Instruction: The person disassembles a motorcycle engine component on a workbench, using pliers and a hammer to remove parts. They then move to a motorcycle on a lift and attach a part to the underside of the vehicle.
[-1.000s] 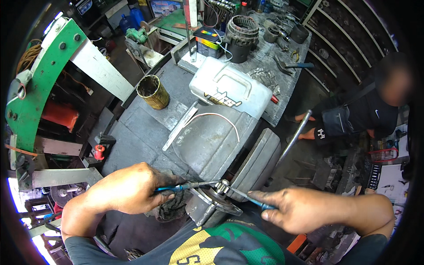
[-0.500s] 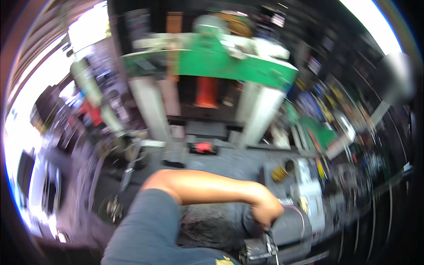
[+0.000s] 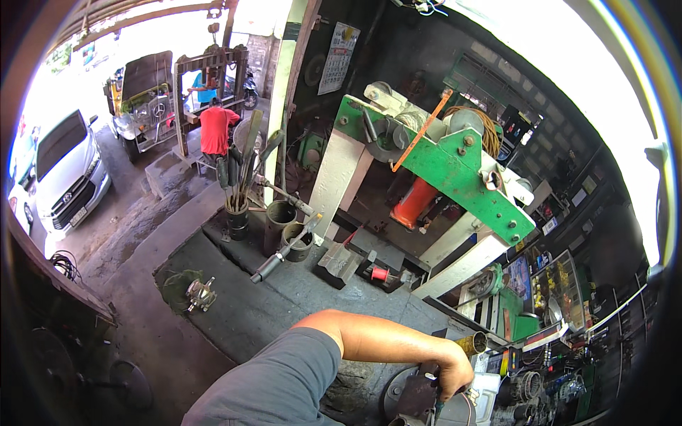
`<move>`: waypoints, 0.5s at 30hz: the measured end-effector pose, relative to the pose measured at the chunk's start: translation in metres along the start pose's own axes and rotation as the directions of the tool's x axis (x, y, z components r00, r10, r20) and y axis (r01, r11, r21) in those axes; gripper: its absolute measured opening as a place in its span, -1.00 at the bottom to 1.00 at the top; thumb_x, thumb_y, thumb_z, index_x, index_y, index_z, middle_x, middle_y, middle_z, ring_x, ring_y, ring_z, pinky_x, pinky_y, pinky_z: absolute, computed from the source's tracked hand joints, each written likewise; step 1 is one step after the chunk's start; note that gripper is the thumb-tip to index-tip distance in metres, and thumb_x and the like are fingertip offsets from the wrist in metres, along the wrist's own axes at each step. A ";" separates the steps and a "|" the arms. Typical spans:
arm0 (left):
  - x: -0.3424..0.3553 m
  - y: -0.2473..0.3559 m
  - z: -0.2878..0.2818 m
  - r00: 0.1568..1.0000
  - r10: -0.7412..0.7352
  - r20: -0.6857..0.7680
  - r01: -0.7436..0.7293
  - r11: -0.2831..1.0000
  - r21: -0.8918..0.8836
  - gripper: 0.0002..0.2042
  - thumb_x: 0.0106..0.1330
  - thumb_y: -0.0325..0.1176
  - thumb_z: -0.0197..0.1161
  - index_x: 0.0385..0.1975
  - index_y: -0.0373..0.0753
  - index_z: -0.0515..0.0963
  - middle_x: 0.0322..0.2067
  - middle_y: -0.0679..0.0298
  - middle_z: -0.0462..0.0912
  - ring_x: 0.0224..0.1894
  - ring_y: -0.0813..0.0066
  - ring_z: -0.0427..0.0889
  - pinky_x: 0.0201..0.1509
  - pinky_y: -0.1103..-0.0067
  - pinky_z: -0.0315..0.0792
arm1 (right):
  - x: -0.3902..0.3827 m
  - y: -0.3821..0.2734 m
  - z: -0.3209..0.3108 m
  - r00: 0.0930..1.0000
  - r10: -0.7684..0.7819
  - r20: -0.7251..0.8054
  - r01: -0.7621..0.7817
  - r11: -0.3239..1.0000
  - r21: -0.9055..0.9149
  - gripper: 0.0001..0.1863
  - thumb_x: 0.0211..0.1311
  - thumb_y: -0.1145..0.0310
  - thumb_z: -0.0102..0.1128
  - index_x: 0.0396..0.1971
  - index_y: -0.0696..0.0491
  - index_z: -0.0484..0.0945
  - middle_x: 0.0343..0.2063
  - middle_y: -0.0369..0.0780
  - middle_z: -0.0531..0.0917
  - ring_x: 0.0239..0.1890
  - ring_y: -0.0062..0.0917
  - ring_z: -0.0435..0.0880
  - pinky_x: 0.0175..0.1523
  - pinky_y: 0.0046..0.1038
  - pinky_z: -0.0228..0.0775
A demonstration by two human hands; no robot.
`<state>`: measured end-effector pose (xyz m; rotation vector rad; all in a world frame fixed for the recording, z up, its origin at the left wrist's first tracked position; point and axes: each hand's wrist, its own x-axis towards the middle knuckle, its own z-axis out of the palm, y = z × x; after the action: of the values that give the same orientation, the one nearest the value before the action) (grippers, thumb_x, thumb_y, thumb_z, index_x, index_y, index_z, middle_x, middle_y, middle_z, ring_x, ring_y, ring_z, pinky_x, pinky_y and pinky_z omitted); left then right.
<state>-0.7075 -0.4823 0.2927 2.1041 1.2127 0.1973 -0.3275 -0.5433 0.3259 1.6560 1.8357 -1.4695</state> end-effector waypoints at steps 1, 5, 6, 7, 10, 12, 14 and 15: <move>-0.001 0.001 -0.003 1.000 0.004 0.005 -0.004 1.000 -0.004 -0.62 0.06 -0.29 0.62 -0.14 -0.37 0.79 -0.23 0.00 0.84 -0.16 0.13 0.82 -0.07 0.28 0.65 | 0.000 0.001 0.001 1.000 -0.029 -0.001 0.029 1.000 0.008 -0.39 0.62 0.45 0.18 0.59 0.11 0.34 0.09 -0.22 0.72 -0.06 -0.60 0.62 0.02 -0.52 0.54; -0.010 0.003 -0.011 0.996 0.030 -0.080 -0.029 0.999 0.013 -0.63 0.01 -0.31 0.66 -0.21 -0.37 0.79 -0.26 0.03 0.85 -0.16 0.14 0.83 -0.08 0.27 0.64 | -0.002 -0.001 0.005 0.991 -0.135 -0.017 0.136 0.990 0.035 -0.38 0.62 0.42 0.19 0.59 0.12 0.33 -0.04 -0.26 0.73 -0.18 -0.66 0.59 -0.10 -0.57 0.51; -0.013 0.003 -0.012 0.992 0.058 -0.116 -0.054 0.998 0.040 -0.63 0.01 -0.31 0.67 -0.22 -0.37 0.79 -0.25 0.03 0.86 -0.17 0.14 0.83 -0.09 0.27 0.64 | -0.003 -0.003 0.006 0.987 -0.157 -0.024 0.158 0.987 0.041 -0.38 0.61 0.41 0.19 0.59 0.11 0.34 -0.10 -0.29 0.74 -0.23 -0.69 0.57 -0.16 -0.59 0.49; -0.018 0.001 -0.012 0.983 0.100 -0.153 -0.097 0.995 0.029 -0.62 -0.01 -0.31 0.69 -0.23 -0.37 0.78 -0.28 -0.04 0.84 -0.19 0.10 0.83 -0.10 0.24 0.64 | -0.003 -0.005 0.006 0.987 -0.162 -0.007 0.162 0.987 -0.010 -0.38 0.61 0.41 0.19 0.59 0.11 0.34 -0.18 -0.32 0.71 -0.28 -0.72 0.55 -0.21 -0.61 0.46; -0.028 -0.002 -0.006 0.940 0.114 -0.321 -0.109 0.993 0.036 -0.60 -0.03 -0.29 0.68 -0.26 -0.42 0.75 -0.33 -0.10 0.81 -0.24 0.04 0.82 -0.12 0.21 0.65 | -0.002 -0.009 0.008 0.979 -0.203 -0.019 0.202 0.978 -0.052 -0.37 0.59 0.37 0.19 0.59 0.07 0.35 -0.48 -0.44 0.55 -0.52 -0.78 0.41 -0.41 -0.61 0.33; -0.027 -0.008 -0.008 0.957 0.019 -0.290 -0.026 0.999 -0.019 -0.57 -0.03 -0.25 0.67 -0.29 -0.46 0.71 -0.37 -0.16 0.77 -0.29 -0.03 0.80 -0.18 0.18 0.64 | -0.001 -0.013 0.005 0.992 -0.120 0.035 0.114 0.984 0.136 -0.37 0.60 0.36 0.16 0.60 0.03 0.33 -0.57 -0.43 0.47 -0.70 -0.71 0.32 -0.56 -0.55 0.26; -0.023 -0.014 0.001 0.929 0.014 -0.371 -0.021 1.000 -0.015 -0.54 -0.01 -0.19 0.63 -0.27 -0.47 0.68 -0.40 -0.18 0.74 -0.32 -0.01 0.79 -0.21 0.18 0.62 | -0.001 -0.013 0.002 0.924 -0.380 0.037 0.379 0.903 -0.201 -0.37 0.60 0.20 0.18 0.56 0.05 0.36 -0.27 -0.11 0.61 -0.30 -0.37 0.56 -0.19 -0.41 0.42; -0.022 -0.020 0.006 0.872 0.117 -0.475 -0.170 0.983 -0.071 -0.56 -0.02 -0.21 0.61 -0.24 -0.42 0.71 -0.39 -0.15 0.75 -0.35 0.02 0.78 -0.18 0.19 0.63 | 0.000 -0.013 -0.002 0.904 -0.426 0.034 0.406 0.831 -0.380 -0.33 0.57 0.13 0.22 0.55 0.09 0.35 0.05 0.20 0.74 0.11 -0.04 0.78 0.21 -0.23 0.60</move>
<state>-0.7310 -0.4962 0.2796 2.1134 1.2739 0.8685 -0.3376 -0.5395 0.3330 1.1638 2.4404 -1.1066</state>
